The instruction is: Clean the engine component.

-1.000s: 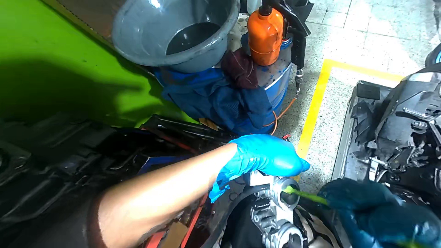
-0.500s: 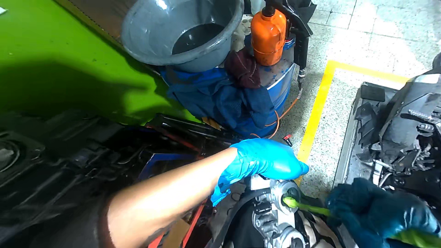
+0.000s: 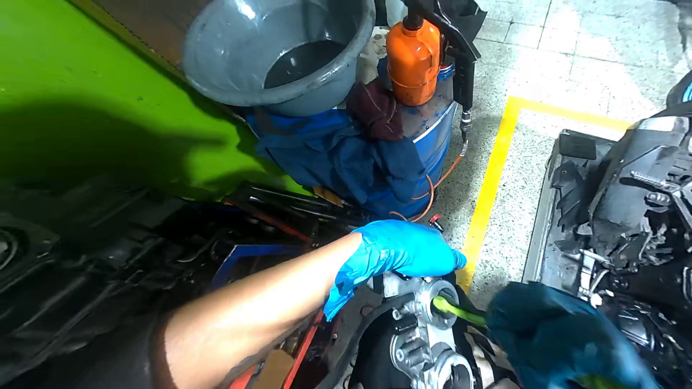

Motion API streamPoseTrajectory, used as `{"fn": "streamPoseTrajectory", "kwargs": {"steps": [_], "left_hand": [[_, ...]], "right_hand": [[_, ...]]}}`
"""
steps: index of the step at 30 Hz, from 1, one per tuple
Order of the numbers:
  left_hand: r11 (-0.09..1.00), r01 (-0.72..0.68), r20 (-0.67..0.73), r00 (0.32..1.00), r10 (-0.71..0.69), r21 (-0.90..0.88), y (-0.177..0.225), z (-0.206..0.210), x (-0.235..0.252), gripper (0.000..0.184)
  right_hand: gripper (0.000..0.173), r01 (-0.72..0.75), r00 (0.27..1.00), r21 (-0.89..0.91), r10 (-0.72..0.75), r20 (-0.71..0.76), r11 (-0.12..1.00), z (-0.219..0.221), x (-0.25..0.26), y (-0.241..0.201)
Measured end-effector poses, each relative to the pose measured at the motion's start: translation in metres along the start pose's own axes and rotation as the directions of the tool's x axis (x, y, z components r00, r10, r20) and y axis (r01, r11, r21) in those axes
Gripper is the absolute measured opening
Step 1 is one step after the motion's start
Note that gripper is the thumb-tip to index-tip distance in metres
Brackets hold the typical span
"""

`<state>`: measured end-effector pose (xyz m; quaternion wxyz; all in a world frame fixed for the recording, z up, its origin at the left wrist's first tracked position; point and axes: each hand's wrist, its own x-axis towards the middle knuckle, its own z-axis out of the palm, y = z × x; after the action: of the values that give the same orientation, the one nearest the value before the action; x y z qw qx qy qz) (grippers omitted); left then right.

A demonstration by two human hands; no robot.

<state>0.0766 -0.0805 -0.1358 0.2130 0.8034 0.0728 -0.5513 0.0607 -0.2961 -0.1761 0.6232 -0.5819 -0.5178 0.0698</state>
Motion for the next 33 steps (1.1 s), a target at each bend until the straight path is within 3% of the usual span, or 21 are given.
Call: {"fn": "streamPoseTrajectory", "kwargs": {"steps": [6,9,11,13,17,21,24,26,30,33], "left_hand": [[1.0,0.014,0.02,1.0,-0.014,0.021,0.002,-0.002,-0.003,0.063],[1.0,-0.017,-0.004,1.0,0.017,0.023,0.002,0.002,-0.001,0.057],[0.997,0.037,0.013,0.999,-0.038,0.064,0.007,-0.003,-0.004,0.06],[0.998,0.054,0.025,0.998,-0.055,0.043,0.004,-0.003,-0.005,0.062],[0.999,-0.031,-0.031,0.999,0.03,-0.038,-0.001,0.002,-0.005,0.048],[0.999,0.037,0.011,0.999,-0.037,0.023,0.002,-0.006,-0.009,0.06],[1.0,-0.019,-0.018,1.0,0.019,-0.023,-0.007,0.0,0.004,0.059],[1.0,-0.012,-0.02,1.0,0.011,-0.023,-0.009,-0.002,0.003,0.059],[0.999,-0.03,0.001,1.0,0.03,0.035,-0.006,-0.01,-0.006,0.063],[0.999,-0.033,0.008,0.999,0.033,0.041,-0.003,-0.011,-0.009,0.066]], "right_hand": [[0.011,-0.043,0.999,0.187,0.046,-0.011,0.981,0.003,0.003,0.012],[0.009,-0.005,1.0,0.077,0.004,0.005,0.997,0.007,0.004,0.005],[0.01,-0.003,1.0,0.082,0.002,0.012,0.997,0.007,0.0,0.009],[0.009,-0.061,0.997,0.203,0.068,-0.029,0.977,0.004,-0.002,0.01],[0.009,-0.027,0.995,0.154,0.042,-0.096,0.988,0.007,0.003,0.017],[0.01,-0.125,0.968,0.287,0.18,-0.175,0.95,-0.001,-0.004,0.007],[0.007,-0.135,0.931,0.244,0.207,-0.301,0.96,-0.028,0.006,-0.016],[0.007,-0.12,0.935,0.265,0.199,-0.293,0.957,-0.033,0.009,-0.016],[0.028,-0.22,0.933,0.439,0.319,-0.166,0.871,-0.026,0.006,0.009],[0.024,-0.284,0.935,0.405,0.345,-0.085,0.869,-0.023,0.004,0.029]]}}
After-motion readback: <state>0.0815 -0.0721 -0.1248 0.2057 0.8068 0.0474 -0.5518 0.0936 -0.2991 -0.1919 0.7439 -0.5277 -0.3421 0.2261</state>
